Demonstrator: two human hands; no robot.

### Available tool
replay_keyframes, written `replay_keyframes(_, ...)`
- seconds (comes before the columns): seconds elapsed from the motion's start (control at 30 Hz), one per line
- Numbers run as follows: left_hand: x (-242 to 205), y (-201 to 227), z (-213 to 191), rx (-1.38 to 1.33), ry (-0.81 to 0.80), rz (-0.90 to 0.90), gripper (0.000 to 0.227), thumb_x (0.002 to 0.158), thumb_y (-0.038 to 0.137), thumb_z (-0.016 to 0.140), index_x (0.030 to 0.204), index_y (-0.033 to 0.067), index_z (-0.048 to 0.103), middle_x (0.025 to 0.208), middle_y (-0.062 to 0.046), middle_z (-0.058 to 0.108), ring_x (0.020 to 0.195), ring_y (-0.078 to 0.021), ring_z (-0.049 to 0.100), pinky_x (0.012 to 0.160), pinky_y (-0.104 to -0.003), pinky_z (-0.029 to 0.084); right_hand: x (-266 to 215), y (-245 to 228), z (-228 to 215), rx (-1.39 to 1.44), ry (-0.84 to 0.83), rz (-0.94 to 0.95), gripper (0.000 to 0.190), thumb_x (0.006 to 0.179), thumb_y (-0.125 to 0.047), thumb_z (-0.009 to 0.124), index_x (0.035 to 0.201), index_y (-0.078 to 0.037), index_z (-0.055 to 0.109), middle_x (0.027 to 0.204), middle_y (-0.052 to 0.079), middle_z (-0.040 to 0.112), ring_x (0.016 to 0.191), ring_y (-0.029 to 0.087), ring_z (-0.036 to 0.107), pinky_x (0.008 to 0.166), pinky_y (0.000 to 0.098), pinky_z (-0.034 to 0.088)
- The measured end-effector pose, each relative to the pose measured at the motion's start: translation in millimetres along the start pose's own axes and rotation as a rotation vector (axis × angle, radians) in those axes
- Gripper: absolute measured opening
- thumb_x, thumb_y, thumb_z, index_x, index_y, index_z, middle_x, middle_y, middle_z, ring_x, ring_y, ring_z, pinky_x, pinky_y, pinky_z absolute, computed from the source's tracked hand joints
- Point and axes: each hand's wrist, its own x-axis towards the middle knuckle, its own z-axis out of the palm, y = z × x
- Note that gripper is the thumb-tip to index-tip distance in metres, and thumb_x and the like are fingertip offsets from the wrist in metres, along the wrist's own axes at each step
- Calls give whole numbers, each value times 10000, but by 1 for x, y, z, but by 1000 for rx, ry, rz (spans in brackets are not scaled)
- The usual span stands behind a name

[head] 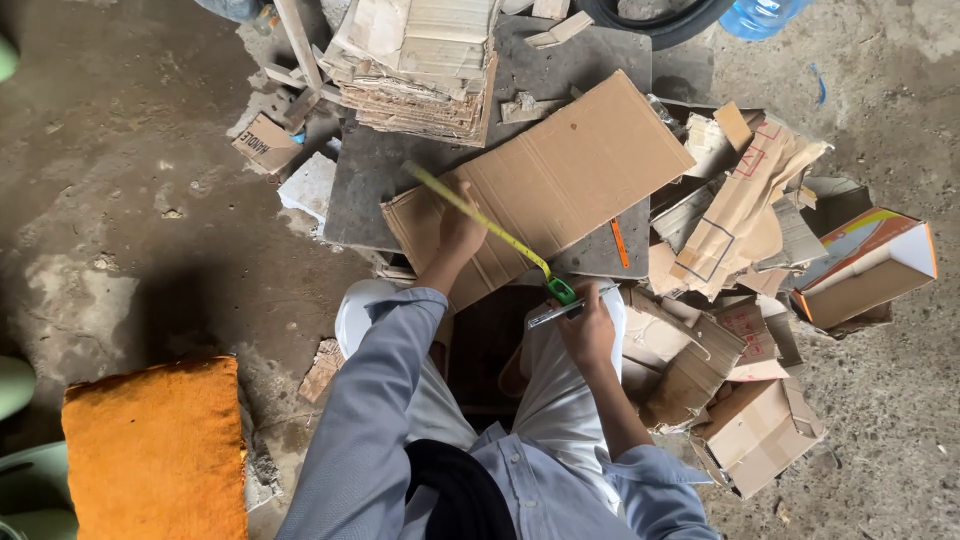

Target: Measuring and marking a piece of cardboard using a tape measure and a pen.

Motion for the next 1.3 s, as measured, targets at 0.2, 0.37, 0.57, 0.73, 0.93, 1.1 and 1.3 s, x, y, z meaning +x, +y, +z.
replay_keyframes(0.2,28,-25,25,81,76,1,400,959,0,545,1328,-61,405,1072,-214,574,906,-357,730,642,-368,637,2,12,5,-90,-15,110,482,902,-479,741,1182,-203,461,998,178,681,984,438,709,881,564,557)
replay_keyframes(0.37,29,-8,12,118,89,88,465,977,17,526,1420,-44,398,1284,-271,557,1133,-383,667,806,-415,635,1,25,8,-123,19,63,482,871,-483,750,1172,-223,477,981,149,655,1000,403,698,867,541,569)
replay_keyframes(0.57,17,4,-5,153,38,211,491,993,21,527,1471,5,420,1437,-295,457,1285,-456,569,906,-495,626,-6,24,1,-155,27,38,481,843,-439,773,1169,-220,494,980,128,632,1023,371,676,864,530,573)
replay_keyframes(0.73,24,-2,3,240,-32,189,489,1033,151,524,1501,39,443,1531,-286,367,1434,-473,400,1078,-573,500,-7,21,-1,-136,64,48,464,851,-438,771,1154,-207,506,962,130,618,1033,371,660,864,527,568)
replay_keyframes(0.93,52,-8,15,336,-183,82,527,1090,284,412,1592,132,354,1630,-175,326,1511,-386,331,1179,-562,346,-5,16,2,-139,87,45,480,844,-476,776,1151,-224,506,952,105,615,1023,337,664,851,503,578)
replay_keyframes(1.1,60,-30,39,279,-106,117,563,1030,311,550,1517,50,440,1599,-209,296,1493,-434,320,1187,-559,366,-12,6,-16,-179,64,64,487,842,-466,780,1157,-216,504,974,95,621,1048,319,652,876,485,574)
replay_keyframes(1.3,64,-39,51,296,-42,213,750,949,455,648,1496,-17,446,1587,-232,331,1457,-492,345,1168,-601,349,-20,25,-7,-151,15,85,477,863,-473,759,1171,-222,496,992,128,627,1050,346,661,876,499,566)
